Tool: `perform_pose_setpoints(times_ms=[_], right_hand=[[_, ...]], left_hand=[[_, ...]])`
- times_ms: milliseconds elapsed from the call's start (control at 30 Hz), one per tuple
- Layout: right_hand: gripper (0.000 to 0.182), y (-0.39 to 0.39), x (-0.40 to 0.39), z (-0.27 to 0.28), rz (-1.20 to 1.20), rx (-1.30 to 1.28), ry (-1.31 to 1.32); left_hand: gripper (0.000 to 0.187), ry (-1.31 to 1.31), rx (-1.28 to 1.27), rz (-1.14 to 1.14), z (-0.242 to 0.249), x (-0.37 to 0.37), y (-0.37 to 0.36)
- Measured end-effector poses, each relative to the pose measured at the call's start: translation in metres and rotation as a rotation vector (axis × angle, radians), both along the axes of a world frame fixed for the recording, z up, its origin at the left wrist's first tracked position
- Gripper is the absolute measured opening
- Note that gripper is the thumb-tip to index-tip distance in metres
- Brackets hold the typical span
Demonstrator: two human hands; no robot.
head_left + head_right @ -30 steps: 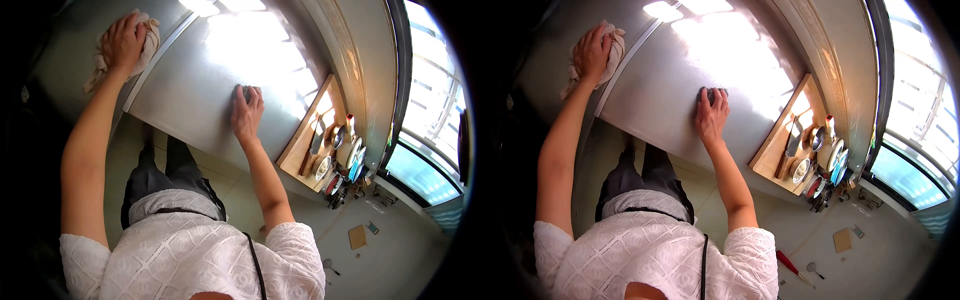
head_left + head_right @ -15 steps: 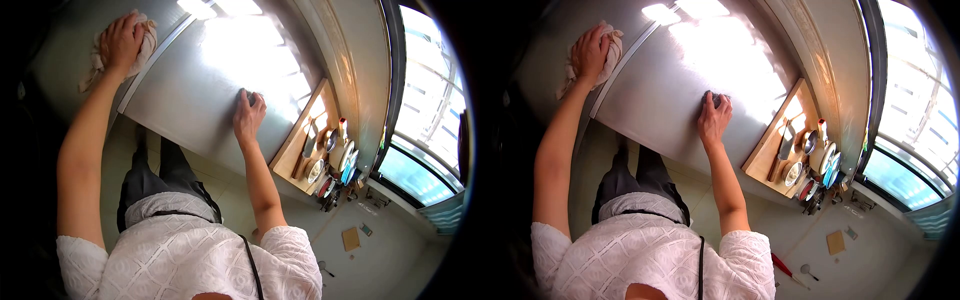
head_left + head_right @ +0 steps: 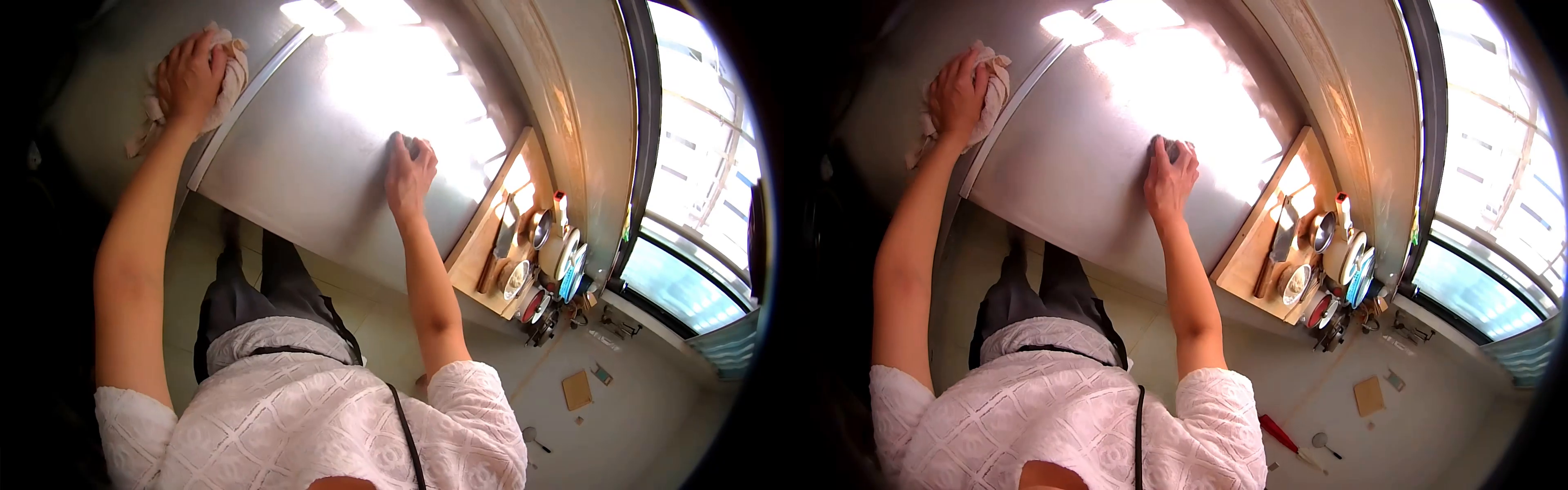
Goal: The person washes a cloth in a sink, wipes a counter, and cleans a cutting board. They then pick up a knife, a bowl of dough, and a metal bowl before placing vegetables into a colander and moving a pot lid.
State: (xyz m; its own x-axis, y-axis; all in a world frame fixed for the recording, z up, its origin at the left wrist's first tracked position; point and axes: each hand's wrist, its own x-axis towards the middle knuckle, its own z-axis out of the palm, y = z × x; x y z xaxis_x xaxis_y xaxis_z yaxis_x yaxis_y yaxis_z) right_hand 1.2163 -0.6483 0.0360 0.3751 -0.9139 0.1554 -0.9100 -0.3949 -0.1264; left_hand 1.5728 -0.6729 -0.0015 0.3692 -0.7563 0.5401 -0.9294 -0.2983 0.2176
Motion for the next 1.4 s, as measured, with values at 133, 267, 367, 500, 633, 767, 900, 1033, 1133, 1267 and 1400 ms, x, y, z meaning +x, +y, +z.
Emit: perform_pose_setpoints(times_ms=[133,267,367,500,633,767,900,1033,1133,1267,1400], right_hand=[[0.031,0.014,-0.013,-0.002,0.03,0.007,0.01],[0.023,-0.069,0.05,0.0,0.074,-0.012,-0.124],[0.024,-0.1,0.039,-0.002,-0.06,0.143,-0.177],[0.028,-0.037,-0.032,-0.016,-0.308,-0.002,-0.071],[0.024,-0.03,-0.054,-0.013,-0.259,-0.021,0.068],[0.02,-0.058,-0.059,-0.019,-0.357,-0.082,0.049],[0.021,-0.036,-0.062,-0.015,-0.282,-0.077,0.053],[0.022,-0.035,-0.066,-0.022,-0.357,-0.012,0.052],[0.021,-0.037,-0.062,-0.015,-0.283,-0.072,0.04],[0.019,-0.045,-0.06,-0.011,-0.351,-0.081,0.059],[0.018,-0.037,-0.059,-0.012,-0.298,-0.084,0.073]], left_hand=[[0.024,-0.02,-0.001,-0.027,0.0,-0.001,0.003],[0.025,0.038,0.044,-0.007,-0.002,-0.002,0.003],[0.025,0.001,-0.022,-0.03,-0.004,0.001,0.004],[0.025,0.019,-0.019,-0.064,-0.004,0.0,0.005],[0.025,0.004,0.006,-0.053,-0.006,0.001,0.004],[0.025,0.021,-0.021,-0.051,-0.01,0.006,-0.007],[0.025,0.03,-0.003,-0.049,-0.009,0.001,0.001],[0.025,0.02,0.017,-0.054,-0.008,0.002,0.003],[0.025,-0.002,0.016,-0.021,-0.004,-0.002,0.004],[0.025,0.009,0.011,-0.085,0.001,-0.003,0.002],[0.025,0.02,0.029,-0.053,-0.002,0.0,0.001]])
